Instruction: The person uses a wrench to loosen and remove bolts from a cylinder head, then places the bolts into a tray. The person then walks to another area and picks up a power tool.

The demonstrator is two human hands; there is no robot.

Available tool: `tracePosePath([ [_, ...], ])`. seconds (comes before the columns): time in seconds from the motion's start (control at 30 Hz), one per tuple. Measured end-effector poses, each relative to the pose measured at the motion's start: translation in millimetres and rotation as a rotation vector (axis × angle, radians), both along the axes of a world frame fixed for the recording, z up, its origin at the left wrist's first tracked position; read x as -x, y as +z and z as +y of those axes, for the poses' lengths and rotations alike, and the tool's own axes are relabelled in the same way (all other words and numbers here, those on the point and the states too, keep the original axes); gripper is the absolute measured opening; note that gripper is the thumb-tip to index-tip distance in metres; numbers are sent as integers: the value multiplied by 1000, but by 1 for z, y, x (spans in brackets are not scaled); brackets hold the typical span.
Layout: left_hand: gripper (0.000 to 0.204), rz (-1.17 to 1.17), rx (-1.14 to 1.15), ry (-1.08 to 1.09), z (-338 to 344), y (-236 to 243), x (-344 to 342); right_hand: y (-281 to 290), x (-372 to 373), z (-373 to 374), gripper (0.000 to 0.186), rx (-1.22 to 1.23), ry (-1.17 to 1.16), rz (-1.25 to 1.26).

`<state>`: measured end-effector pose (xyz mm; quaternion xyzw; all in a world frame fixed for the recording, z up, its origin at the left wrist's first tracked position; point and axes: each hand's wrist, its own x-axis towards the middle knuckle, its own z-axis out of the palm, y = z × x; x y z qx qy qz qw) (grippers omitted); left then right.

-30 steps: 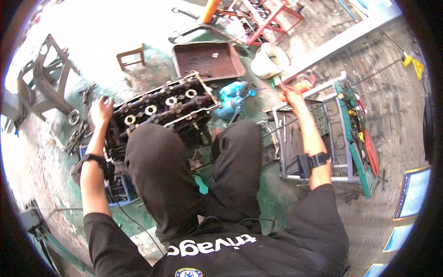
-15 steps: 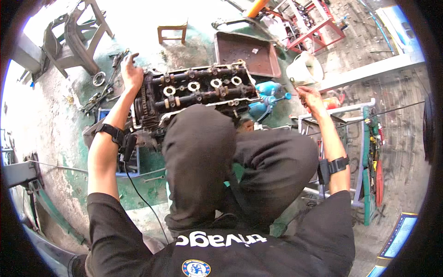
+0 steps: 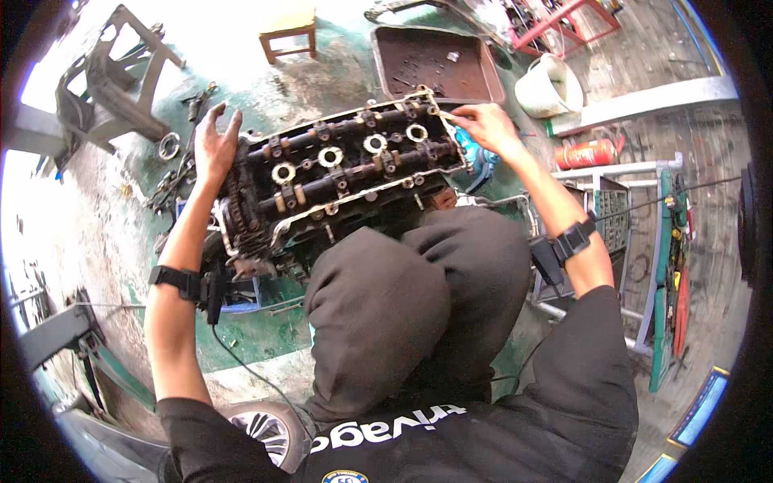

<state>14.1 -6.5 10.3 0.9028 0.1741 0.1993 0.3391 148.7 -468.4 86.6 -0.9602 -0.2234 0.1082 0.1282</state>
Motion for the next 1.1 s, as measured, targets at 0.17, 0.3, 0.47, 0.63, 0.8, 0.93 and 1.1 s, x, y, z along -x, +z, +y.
tracePosePath([
  [0.17,51,309,-335,-59,-1,-8,-5,-31,-24,17,26,-185,-26,39],
  [0.3,48,294,-292,-75,4,-15,-8,-48,-36,21,24,-218,33,144],
  [0.47,39,280,-306,-63,6,-16,-6,-48,-50,27,22,-136,98,135],
  [0.63,36,287,-296,-60,8,-19,-5,-29,-88,40,22,-20,-91,593],
  [0.8,34,294,-278,-55,11,-23,-6,-32,-131,51,33,168,-32,680],
  [0.93,35,284,-278,-43,12,-24,-5,-44,-151,55,62,429,173,636],
  [1.1,34,262,-238,-11,10,-24,-3,-41,-157,57,77,562,183,576],
])
